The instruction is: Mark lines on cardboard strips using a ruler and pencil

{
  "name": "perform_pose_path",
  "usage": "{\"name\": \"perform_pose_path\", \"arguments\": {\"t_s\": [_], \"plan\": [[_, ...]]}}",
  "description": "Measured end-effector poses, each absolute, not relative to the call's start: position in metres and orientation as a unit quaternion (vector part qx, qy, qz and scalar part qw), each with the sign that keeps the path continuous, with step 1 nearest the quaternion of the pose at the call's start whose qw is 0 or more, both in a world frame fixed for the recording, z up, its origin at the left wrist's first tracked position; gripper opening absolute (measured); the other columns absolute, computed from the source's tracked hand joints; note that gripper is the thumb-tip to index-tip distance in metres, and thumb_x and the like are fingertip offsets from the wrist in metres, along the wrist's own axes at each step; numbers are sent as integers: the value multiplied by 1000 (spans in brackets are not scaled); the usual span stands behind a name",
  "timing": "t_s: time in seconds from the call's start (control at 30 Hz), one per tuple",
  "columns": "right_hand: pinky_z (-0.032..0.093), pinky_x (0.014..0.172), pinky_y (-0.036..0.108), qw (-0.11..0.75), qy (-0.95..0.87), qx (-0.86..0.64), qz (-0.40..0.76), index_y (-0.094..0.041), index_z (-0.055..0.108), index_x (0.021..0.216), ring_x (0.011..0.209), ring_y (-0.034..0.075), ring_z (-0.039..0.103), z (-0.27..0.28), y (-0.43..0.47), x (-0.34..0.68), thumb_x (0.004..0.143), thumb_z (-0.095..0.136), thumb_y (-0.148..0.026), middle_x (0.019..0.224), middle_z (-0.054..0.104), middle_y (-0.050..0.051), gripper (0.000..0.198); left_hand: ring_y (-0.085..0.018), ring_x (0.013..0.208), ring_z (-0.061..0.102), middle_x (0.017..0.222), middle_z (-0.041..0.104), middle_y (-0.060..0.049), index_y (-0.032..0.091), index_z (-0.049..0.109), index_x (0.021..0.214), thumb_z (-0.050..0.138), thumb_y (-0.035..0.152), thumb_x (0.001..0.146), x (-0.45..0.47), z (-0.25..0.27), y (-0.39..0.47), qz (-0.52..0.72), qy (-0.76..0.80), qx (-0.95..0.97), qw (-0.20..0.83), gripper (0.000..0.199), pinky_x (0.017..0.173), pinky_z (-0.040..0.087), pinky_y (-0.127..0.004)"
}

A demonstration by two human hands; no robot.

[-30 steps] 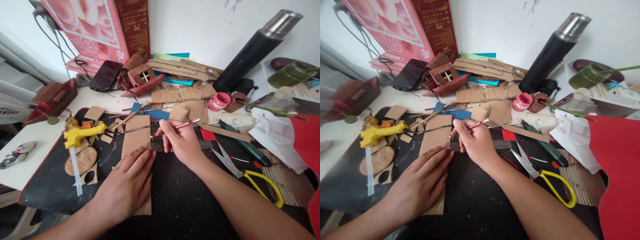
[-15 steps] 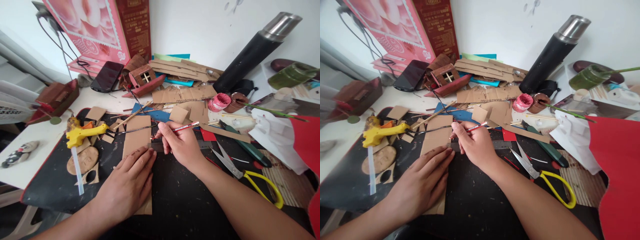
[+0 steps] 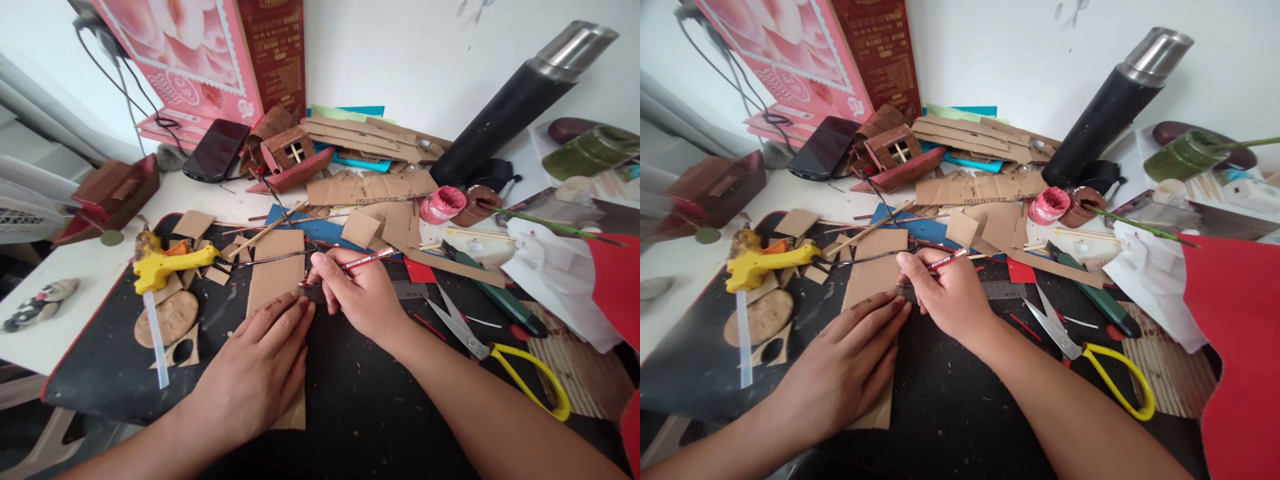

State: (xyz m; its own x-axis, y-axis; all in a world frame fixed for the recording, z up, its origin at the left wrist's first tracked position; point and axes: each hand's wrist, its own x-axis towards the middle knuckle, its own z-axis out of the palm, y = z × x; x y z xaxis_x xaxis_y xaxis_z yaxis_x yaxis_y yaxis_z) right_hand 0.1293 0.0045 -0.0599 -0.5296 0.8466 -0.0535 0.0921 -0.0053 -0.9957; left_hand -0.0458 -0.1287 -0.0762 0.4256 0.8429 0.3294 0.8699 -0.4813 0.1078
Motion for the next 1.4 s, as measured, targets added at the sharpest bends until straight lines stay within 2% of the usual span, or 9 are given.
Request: {"name": "perform_pose_path", "arguments": {"t_s": [0.93,1.4], "plan": [[44,51,27,312,-641,-358,603,-22,70,82,44,12,56,-65,6,129,111,62,-65,52,59,-6,53,-32,144,61,146,73,-15,4,63,151,45,22,114,-46,-75,-128,-166,-505,-846,51,45,118,55,-45],[44,52,27,310,-642,-362,601,-22,70,83,46,12,57,-63,6,130,111,62,-66,52,59,-6,53,-34,145,60,148,72,-17,3,63,152,49,21,112,-46,-76,-129,-168,-506,-845,39,46,118,54,-47]]}}
